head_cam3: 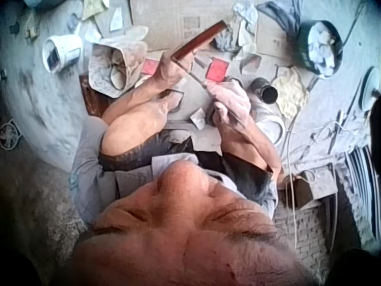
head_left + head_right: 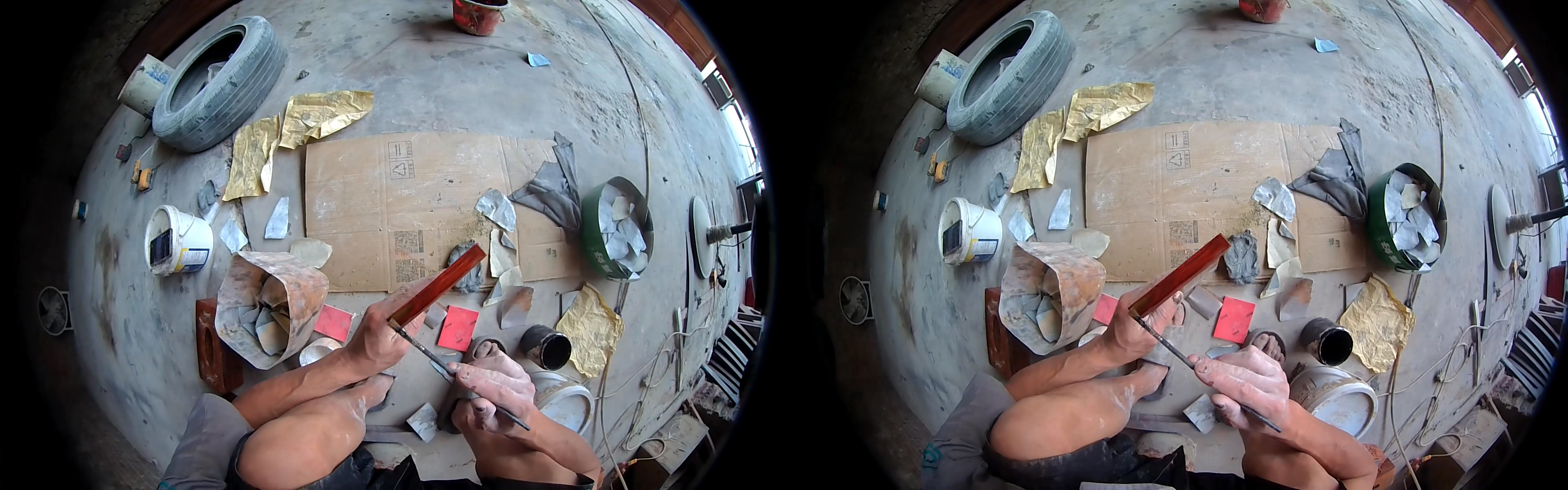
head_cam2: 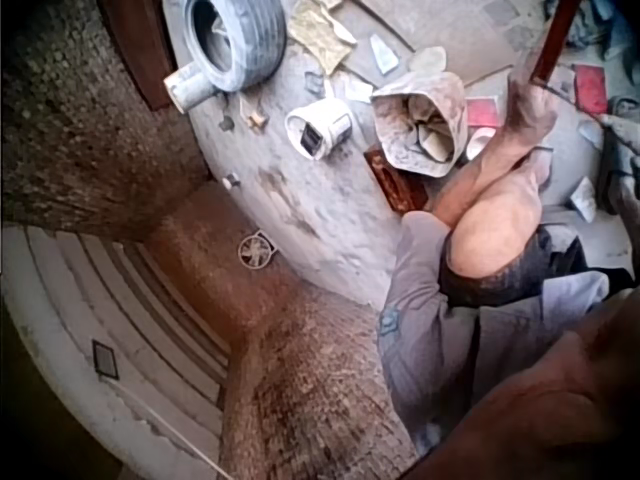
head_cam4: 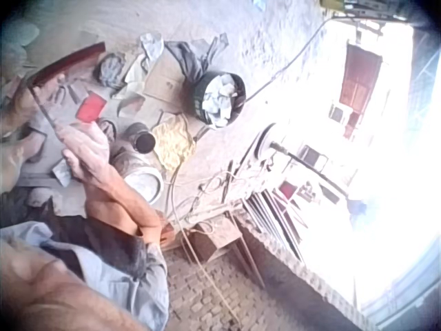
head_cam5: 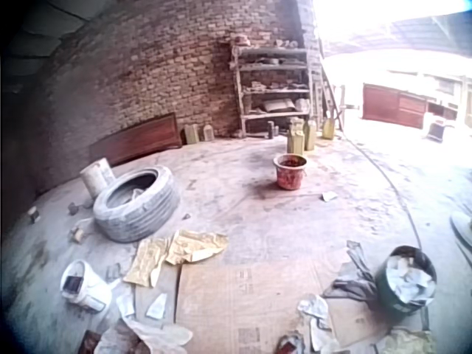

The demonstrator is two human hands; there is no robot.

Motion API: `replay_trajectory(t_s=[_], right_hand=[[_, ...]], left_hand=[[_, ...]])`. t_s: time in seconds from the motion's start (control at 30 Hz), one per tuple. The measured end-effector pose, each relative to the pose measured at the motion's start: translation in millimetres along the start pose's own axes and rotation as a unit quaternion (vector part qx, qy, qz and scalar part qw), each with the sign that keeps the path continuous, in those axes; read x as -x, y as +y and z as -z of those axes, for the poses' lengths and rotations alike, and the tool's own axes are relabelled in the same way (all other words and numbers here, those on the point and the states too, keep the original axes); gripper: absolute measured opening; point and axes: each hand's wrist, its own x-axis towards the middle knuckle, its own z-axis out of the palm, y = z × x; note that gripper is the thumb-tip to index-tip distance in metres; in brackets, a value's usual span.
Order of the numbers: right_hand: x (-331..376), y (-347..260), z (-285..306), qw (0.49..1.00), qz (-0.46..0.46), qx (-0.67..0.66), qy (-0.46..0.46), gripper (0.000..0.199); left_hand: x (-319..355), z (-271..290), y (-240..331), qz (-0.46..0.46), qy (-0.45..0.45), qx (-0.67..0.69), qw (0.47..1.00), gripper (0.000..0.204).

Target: The person paints the edges and surfaces of rectangular wooden pieces using a small brush and dark paint. The person repeatedly dips the brush into a paint can and applies paint to the wood, occasionally setting the piece down and picking it up again.

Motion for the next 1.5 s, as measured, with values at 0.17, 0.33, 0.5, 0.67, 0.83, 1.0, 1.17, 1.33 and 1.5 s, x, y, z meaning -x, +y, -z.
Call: replay_trajectory(t_s=[0.17, 0.33, 0.5, 0.67, 0.83, 1.0, 1.17, 1.33, 1.5], right_hand=[[6, 3, 1, 0.999, -0.023, 0.015, 0.041, 0.027], [4, 2, 12, 0.988, -0.091, 0.075, 0.098, 0.039], [8, 11, 23, 0.974, -0.129, 0.116, 0.146, 0.042], [5, 11, 24, 0.975, -0.13, 0.103, 0.149, 0.043], [9, 12, 12, 0.986, -0.092, 0.076, 0.116, 0.037], [6, 8, 1, 0.997, -0.048, 0.011, 0.063, 0.029], [-1, 10, -5, 0.999, -0.008, -0.036, 0.032, 0.025], [0, 15, -13, 0.994, 0.022, -0.069, 0.082, 0.025], [25, 15, 2, 0.975, -0.145, -0.01, 0.17, 0.05]], left_hand=[[7, -5, -2, 0.074, 0.01, 0.06, 0.995, 0.017], [11, 2, -7, 0.107, -0.016, 0.035, 0.994, 0.028], [15, -1, -16, 0.115, -0.016, 0.035, 0.993, 0.034], [15, 2, -12, 0.131, -0.016, 0.033, 0.991, 0.03], [9, -2, -3, 0.139, -0.008, 0.037, 0.99, 0.027], [11, -3, -9, 0.126, 0.013, 0.038, 0.991, 0.023], [4, -9, 5, 0.19, 0.049, 0.055, 0.979, 0.023], [-9, 6, 22, 0.193, 0.056, 0.049, 0.978, 0.024], [-12, 0, 5, 0.25, 0.104, 0.34, 0.9, 0.03]])
